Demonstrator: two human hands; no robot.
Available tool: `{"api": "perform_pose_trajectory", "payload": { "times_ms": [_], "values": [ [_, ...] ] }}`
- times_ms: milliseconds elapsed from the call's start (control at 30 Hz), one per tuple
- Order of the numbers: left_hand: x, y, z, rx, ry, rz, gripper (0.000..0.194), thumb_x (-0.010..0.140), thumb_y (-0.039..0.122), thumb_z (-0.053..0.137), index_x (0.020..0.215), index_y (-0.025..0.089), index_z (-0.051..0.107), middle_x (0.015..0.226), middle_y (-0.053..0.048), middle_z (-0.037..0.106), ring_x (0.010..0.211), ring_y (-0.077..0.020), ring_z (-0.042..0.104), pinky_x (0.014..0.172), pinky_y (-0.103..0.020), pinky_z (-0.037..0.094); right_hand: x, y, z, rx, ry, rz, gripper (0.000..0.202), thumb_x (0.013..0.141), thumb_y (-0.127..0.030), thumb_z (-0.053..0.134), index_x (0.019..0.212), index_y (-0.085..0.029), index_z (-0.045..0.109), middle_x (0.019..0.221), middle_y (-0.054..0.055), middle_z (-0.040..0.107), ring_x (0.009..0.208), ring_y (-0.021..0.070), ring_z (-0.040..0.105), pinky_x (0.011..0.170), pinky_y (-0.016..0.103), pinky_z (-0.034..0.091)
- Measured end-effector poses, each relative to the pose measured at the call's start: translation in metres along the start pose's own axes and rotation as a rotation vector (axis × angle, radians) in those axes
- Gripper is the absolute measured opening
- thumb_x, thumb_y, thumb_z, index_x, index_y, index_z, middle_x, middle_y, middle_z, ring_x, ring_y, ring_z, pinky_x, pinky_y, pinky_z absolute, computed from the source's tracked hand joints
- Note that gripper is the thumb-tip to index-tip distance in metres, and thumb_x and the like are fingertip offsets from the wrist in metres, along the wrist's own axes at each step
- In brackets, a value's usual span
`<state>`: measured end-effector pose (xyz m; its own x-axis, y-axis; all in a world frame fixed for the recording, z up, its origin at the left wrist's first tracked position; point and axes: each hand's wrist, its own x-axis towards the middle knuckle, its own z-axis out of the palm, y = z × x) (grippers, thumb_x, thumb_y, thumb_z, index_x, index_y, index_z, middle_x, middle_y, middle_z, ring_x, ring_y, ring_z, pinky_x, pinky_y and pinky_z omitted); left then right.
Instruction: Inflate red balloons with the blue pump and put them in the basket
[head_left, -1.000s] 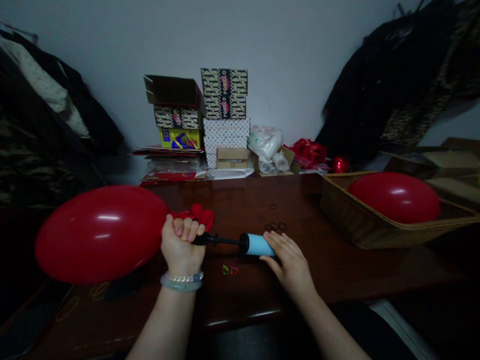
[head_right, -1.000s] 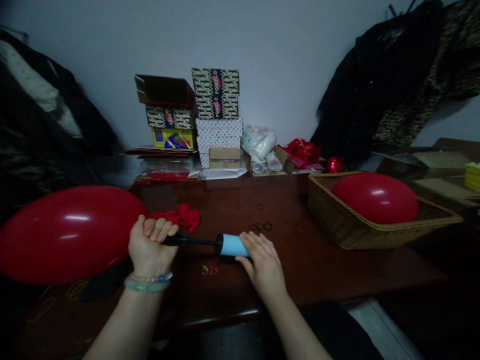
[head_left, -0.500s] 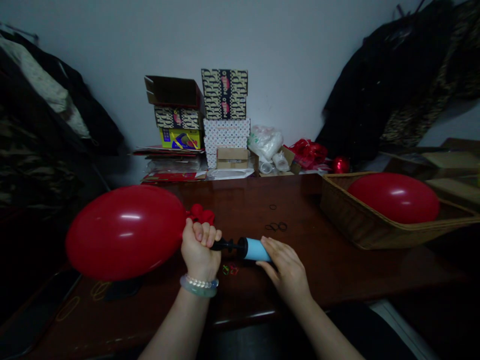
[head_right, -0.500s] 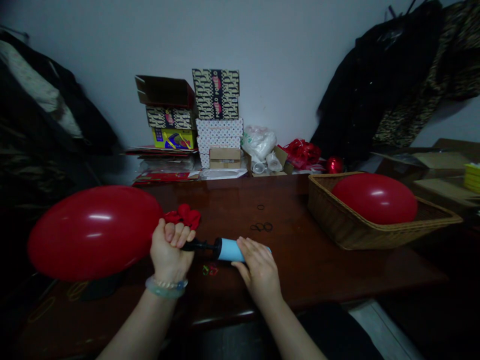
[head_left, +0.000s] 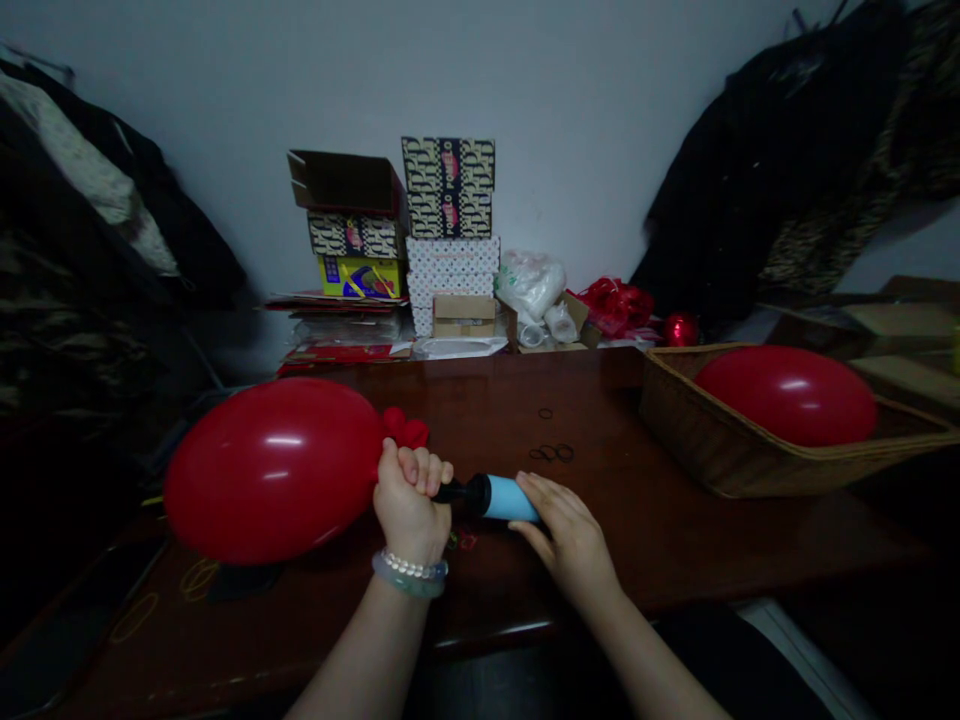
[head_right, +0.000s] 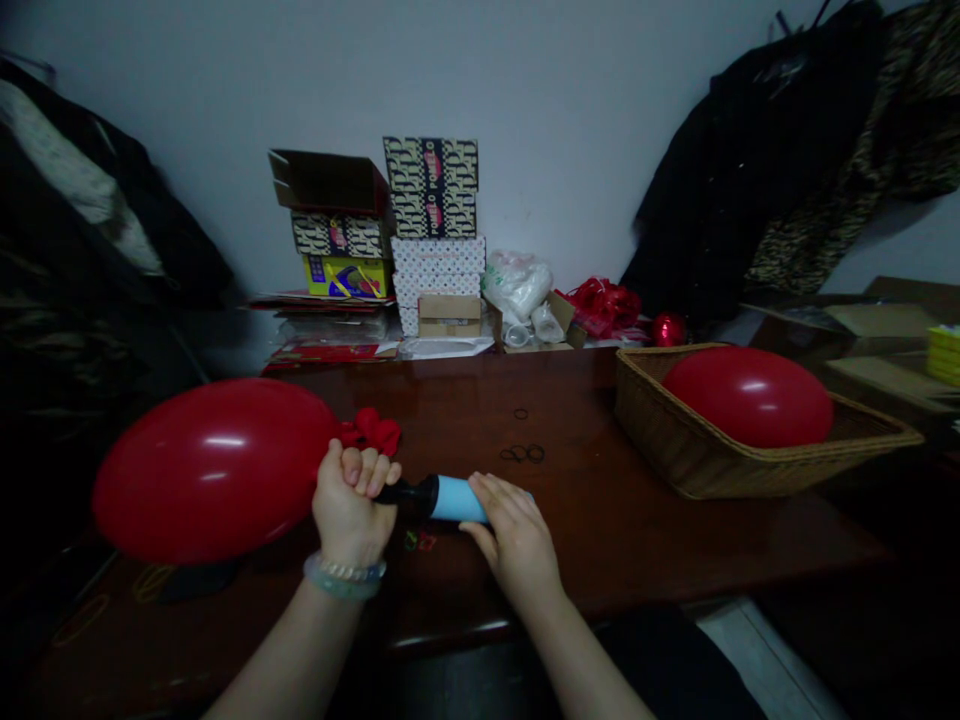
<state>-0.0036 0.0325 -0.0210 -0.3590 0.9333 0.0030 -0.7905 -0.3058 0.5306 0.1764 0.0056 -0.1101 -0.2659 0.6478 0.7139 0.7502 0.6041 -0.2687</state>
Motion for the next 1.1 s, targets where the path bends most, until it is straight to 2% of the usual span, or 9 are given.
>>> {"api": "perform_pose_trajectory", "payload": {
  "times_ms": [267,600,867,1100],
  "values": [
    [0.007,0.016,0.003,-0.017,0.012,0.015,0.048,0.089,0.033,0.049,0.051,0.019,0.023,0.038,0.007,0.022,0.033,-0.0064,0.022,0.041,-0.023,0.028,0.001,0.010,-0.005,-0.018,-0.022,0.003,0.050,0.088,-0.033,0.060,0.135,-0.021,0.047,0.129,0.007,0.059,0.121,0.0220,0.054,0.103,0.041,0.045],
    [0.019,0.041,-0.004,-0.086,0.050,0.022,0.045,0.089,0.028,0.045,0.052,0.019,0.022,0.037,0.007,0.022,0.033,-0.0063,0.023,0.041,-0.023,0.028,0.005,0.029,-0.018,-0.084,-0.005,-0.025,0.050,0.090,-0.032,0.057,0.137,-0.023,0.044,0.132,0.007,0.057,0.125,0.0231,0.050,0.106,0.046,0.042],
    [0.019,0.035,-0.006,-0.095,0.077,0.022,0.045,0.090,0.029,0.045,0.053,0.019,0.022,0.038,0.008,0.022,0.032,-0.0056,0.022,0.040,-0.022,0.026,0.001,0.026,-0.014,-0.110,0.045,-0.032,0.049,0.088,-0.029,0.059,0.135,-0.022,0.047,0.128,0.007,0.060,0.122,0.0225,0.053,0.104,0.044,0.044],
    [0.012,0.020,-0.003,-0.074,0.078,-0.004,0.045,0.090,0.030,0.047,0.053,0.019,0.023,0.039,0.008,0.022,0.033,-0.0057,0.022,0.041,-0.023,0.028,0.001,0.008,-0.009,-0.088,0.077,-0.012,0.048,0.088,-0.027,0.059,0.134,-0.021,0.048,0.127,0.007,0.061,0.119,0.0227,0.055,0.102,0.044,0.046]
  ]
}}
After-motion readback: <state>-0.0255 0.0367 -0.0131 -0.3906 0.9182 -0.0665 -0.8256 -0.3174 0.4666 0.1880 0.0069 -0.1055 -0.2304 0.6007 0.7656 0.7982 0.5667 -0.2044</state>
